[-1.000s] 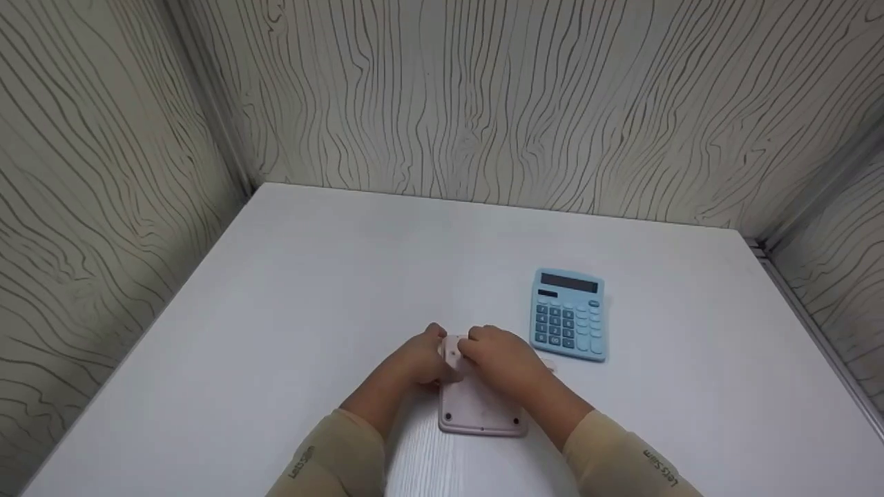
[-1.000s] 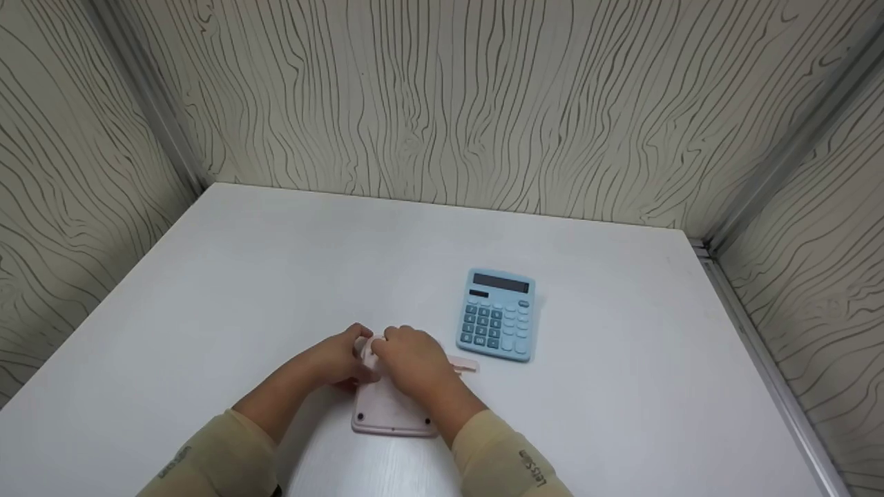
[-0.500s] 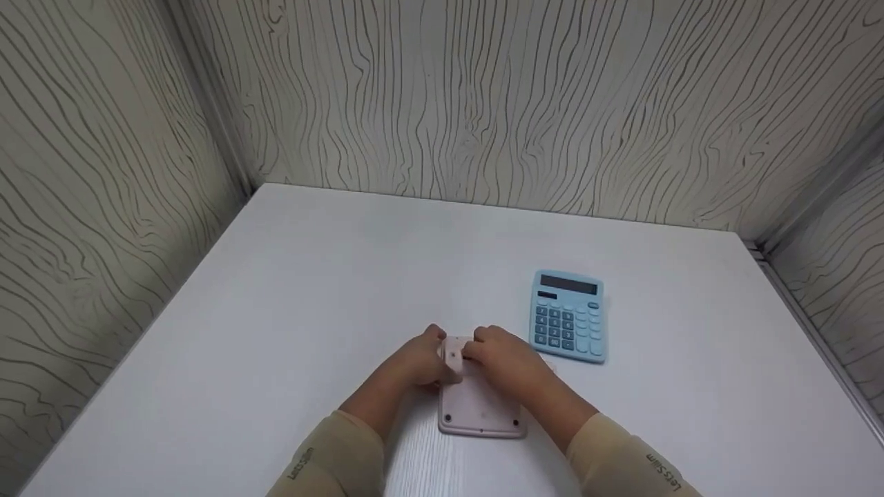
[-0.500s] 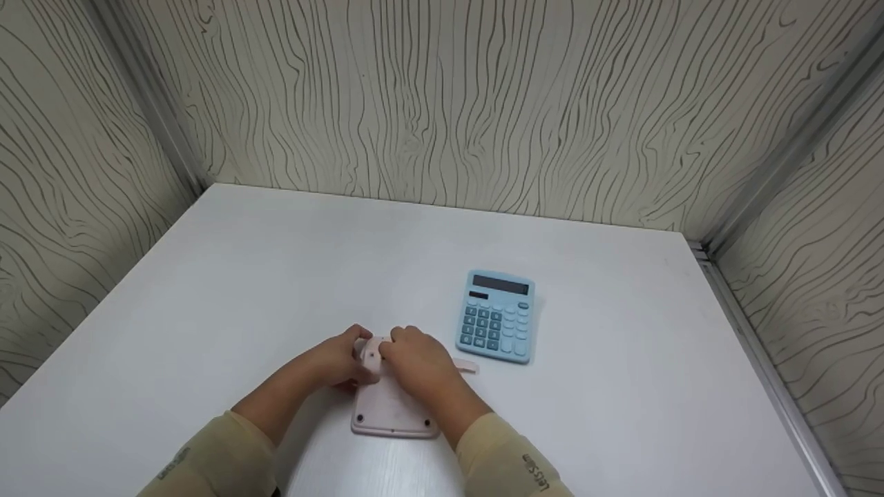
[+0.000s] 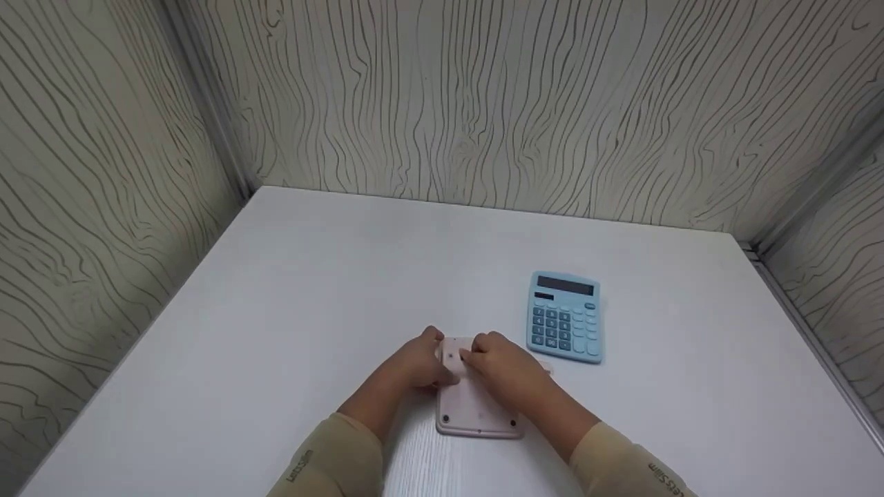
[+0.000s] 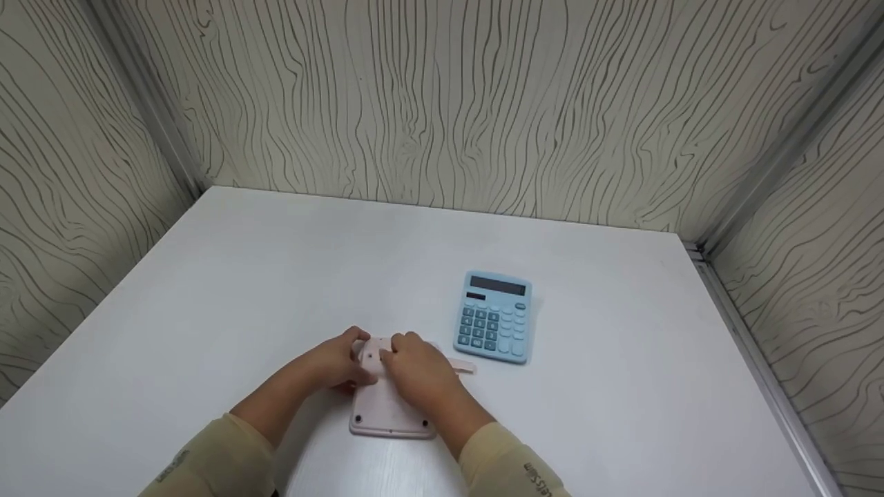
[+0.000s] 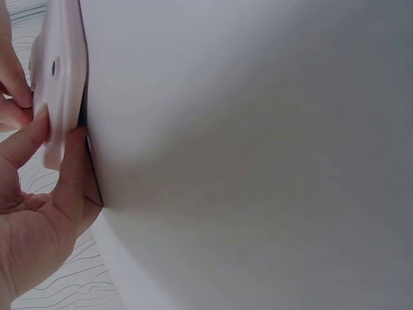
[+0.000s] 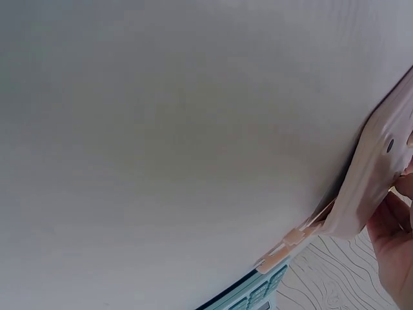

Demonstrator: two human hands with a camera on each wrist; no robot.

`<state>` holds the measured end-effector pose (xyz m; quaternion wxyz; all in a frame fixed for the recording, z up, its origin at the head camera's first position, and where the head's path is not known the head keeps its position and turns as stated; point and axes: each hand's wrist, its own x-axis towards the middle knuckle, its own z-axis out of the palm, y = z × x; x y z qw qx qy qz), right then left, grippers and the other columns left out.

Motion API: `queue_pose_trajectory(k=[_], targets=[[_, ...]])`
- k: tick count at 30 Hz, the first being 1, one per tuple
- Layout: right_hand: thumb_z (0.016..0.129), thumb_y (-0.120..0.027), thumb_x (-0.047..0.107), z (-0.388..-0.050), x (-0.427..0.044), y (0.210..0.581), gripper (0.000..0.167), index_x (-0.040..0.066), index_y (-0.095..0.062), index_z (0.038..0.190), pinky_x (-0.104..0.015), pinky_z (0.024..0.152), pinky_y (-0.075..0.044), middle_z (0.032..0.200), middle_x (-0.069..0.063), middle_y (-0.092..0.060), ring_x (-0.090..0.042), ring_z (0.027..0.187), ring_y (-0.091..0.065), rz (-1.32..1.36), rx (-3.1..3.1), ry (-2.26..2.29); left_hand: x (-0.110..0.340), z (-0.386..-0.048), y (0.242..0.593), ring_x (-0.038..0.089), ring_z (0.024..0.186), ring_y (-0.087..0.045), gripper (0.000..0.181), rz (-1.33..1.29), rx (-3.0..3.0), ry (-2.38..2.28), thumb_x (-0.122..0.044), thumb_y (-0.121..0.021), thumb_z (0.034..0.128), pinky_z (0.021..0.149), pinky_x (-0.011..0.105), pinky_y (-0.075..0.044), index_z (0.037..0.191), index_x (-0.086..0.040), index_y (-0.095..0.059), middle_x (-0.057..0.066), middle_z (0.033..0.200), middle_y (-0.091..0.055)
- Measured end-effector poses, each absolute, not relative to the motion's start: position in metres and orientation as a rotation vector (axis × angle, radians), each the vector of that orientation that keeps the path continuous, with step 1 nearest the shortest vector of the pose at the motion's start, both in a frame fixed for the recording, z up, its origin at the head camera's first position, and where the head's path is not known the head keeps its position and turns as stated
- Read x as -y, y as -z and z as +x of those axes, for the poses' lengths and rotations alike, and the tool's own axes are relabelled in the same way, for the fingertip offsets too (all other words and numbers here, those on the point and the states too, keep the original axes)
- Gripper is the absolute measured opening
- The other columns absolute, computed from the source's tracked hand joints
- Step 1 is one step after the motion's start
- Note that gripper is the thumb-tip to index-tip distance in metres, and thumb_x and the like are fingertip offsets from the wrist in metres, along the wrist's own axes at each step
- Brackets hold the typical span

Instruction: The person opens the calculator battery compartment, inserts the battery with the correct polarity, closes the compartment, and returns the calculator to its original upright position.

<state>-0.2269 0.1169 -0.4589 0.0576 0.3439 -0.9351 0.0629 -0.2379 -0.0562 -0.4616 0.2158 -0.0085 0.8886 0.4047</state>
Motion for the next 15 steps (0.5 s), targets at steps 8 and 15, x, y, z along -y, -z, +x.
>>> queue_pose_trajectory(k=[8, 15], targets=[[0.095, -0.050, 0.022, -0.2264, -0.1152, 0.4562, 0.024, 0.009, -0.069, 0.101, -0.020, 0.067, -0.047, 0.088, 0.001, -0.050, -0.010, 0.077, -0.044, 1.013, 2.908, -0.308, 0.0566, -0.2371, 0.4632, 0.023, 0.094, -0.052, 0.072, -0.019, -2.446, -1.154, -0.024, -0.080, 0.0688, 0.080, 0.038, -0.044, 0.128, -0.012, -0.041, 0.011, 0.116, -0.054], [0.094, -0.051, 0.023, -0.2274, -0.1150, 0.4532, 0.022, 0.009, -0.068, 0.098, -0.020, 0.066, -0.045, 0.087, 0.004, -0.049, -0.010, 0.078, -0.044, 0.952, 2.992, -0.410, 0.0546, -0.2368, 0.4622, 0.022, 0.093, -0.052, 0.073, -0.044, -2.450, -1.151, -0.024, -0.080, 0.0685, 0.081, 0.038, -0.045, 0.130, -0.012, -0.041, 0.011, 0.116, -0.054]])
